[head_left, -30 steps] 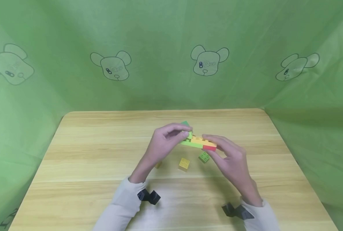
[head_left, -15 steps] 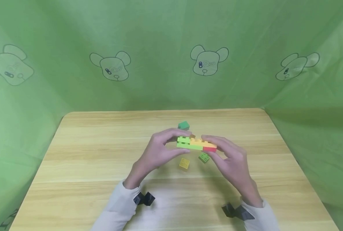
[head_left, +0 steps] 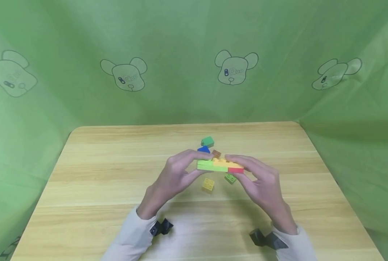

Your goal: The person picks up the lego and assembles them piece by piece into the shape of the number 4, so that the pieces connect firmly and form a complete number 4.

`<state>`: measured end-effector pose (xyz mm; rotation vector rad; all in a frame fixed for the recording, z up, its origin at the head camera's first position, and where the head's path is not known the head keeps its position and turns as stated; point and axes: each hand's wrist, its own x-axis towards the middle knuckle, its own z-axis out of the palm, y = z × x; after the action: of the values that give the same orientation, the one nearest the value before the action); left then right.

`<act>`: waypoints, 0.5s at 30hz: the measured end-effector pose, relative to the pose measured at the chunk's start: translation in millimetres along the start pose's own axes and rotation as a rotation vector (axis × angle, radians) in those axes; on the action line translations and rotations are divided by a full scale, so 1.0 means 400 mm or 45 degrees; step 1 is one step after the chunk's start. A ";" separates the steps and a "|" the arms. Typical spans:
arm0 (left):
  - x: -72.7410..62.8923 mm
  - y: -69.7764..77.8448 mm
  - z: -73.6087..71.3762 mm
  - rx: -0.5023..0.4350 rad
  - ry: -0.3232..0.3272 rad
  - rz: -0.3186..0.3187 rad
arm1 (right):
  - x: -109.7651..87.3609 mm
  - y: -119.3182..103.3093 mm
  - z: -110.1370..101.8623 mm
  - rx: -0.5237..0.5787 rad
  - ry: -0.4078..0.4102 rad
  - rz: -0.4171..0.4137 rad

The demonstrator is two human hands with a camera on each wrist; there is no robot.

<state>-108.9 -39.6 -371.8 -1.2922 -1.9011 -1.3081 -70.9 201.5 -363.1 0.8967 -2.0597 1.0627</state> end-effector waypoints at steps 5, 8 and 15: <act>-0.004 0.002 -0.001 -0.018 0.019 0.018 | 0.003 -0.001 0.001 -0.001 0.001 -0.013; -0.005 0.001 0.002 -0.058 0.029 0.015 | 0.004 -0.001 0.002 -0.004 0.002 -0.023; -0.003 -0.004 0.009 -0.151 0.015 0.009 | 0.003 -0.003 0.005 0.040 -0.008 -0.035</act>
<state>-109.3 -37.2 -375.0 -1.3444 -1.8336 -1.4403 -71.0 199.0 -362.6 0.9424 -2.0351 1.0816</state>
